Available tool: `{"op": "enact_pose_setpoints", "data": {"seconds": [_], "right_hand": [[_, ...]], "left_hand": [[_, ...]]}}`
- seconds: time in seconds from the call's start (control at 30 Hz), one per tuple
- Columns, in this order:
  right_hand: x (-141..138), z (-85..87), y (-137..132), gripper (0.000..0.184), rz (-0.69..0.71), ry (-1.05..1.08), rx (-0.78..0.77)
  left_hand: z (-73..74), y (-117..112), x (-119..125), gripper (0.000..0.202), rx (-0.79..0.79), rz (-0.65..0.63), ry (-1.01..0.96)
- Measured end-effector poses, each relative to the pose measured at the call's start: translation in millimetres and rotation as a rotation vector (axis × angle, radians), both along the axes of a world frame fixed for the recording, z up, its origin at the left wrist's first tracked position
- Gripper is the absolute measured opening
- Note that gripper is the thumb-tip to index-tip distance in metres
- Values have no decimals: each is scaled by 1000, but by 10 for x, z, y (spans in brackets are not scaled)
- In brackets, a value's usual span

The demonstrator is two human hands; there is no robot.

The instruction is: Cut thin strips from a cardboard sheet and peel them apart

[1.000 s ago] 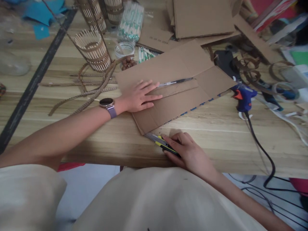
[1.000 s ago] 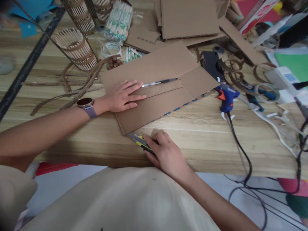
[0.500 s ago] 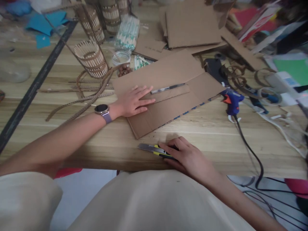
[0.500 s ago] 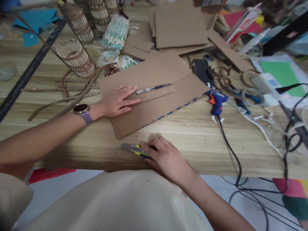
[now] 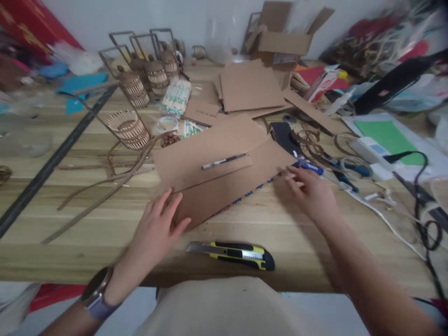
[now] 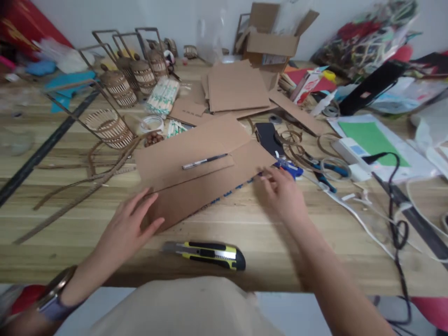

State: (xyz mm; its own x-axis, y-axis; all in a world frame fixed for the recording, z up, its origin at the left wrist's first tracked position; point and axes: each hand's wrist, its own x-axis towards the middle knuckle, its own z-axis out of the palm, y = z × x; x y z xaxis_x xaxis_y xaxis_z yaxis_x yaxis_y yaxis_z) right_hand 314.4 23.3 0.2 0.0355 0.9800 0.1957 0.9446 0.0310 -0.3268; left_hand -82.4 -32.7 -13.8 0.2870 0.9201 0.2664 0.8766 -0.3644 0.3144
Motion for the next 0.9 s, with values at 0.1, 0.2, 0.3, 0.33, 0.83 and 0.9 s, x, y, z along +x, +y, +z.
{"op": "enact_pose_setpoints", "data": {"seconds": [0.1, 0.2, 0.3, 0.33, 0.83, 0.9], "right_hand": [[140, 18, 397, 50, -68, -138, 18], [126, 18, 669, 52, -32, -306, -58], [76, -2, 806, 48, -28, -402, -93], [69, -8, 831, 48, -41, -418, -94], [48, -11, 919, 40, -60, -345, -134], [21, 26, 883, 41, -56, -350, -158]], "left_hand": [[-49, -66, 28, 63, -228, 237, -376], [-25, -6, 92, 73, -409, 453, -810], [39, 92, 150, 70, -455, 630, -1110], [58, 124, 160, 67, -436, 678, -1202], [103, 915, 21, 24, -14, 486, -963], [102, 1074, -43, 21, -24, 458, -896]]}}
